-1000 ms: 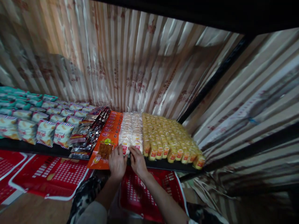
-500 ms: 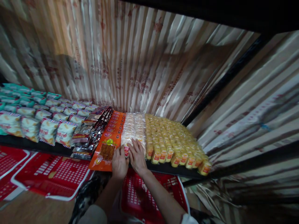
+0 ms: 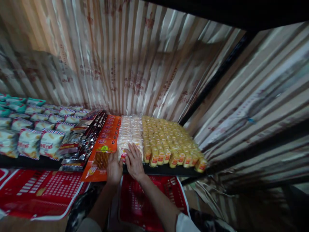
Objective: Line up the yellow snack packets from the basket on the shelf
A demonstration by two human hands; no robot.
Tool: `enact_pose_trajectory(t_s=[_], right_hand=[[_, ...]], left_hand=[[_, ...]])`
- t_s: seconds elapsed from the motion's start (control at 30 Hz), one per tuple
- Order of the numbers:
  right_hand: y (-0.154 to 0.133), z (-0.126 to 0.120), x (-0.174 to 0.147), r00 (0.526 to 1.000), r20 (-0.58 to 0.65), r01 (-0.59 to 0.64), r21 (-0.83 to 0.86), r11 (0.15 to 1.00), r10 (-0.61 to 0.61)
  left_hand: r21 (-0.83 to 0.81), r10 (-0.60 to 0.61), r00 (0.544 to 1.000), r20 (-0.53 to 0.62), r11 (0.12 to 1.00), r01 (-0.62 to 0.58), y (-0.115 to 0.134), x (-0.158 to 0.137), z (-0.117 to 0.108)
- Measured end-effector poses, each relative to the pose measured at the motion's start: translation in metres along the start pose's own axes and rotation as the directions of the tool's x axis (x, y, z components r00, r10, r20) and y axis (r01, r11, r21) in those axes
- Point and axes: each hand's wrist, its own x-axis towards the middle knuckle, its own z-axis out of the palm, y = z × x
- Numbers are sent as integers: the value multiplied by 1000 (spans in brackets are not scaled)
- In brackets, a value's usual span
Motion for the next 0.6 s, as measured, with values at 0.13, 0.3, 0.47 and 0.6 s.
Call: enact_pose_trajectory(t_s=[0.13, 0.3, 0.47, 0.6], right_hand=[[0, 0, -2, 1000, 18, -14, -5, 1000, 14], [1, 3, -5, 1000, -3, -23, -34, 999, 23], [0, 5, -6, 1000, -26, -6, -48, 999, 5], [1, 5, -6, 1000, -22, -1, -55, 998, 0]], left_hand=[[-7, -18, 999, 27, 1000, 18, 3, -1, -1], [-10, -56, 998, -24, 998, 56, 12, -2, -11], [-281, -269, 961, -63, 929, 241, 21, 25, -25], [-590, -405, 907, 114, 708, 390, 22, 62, -24]])
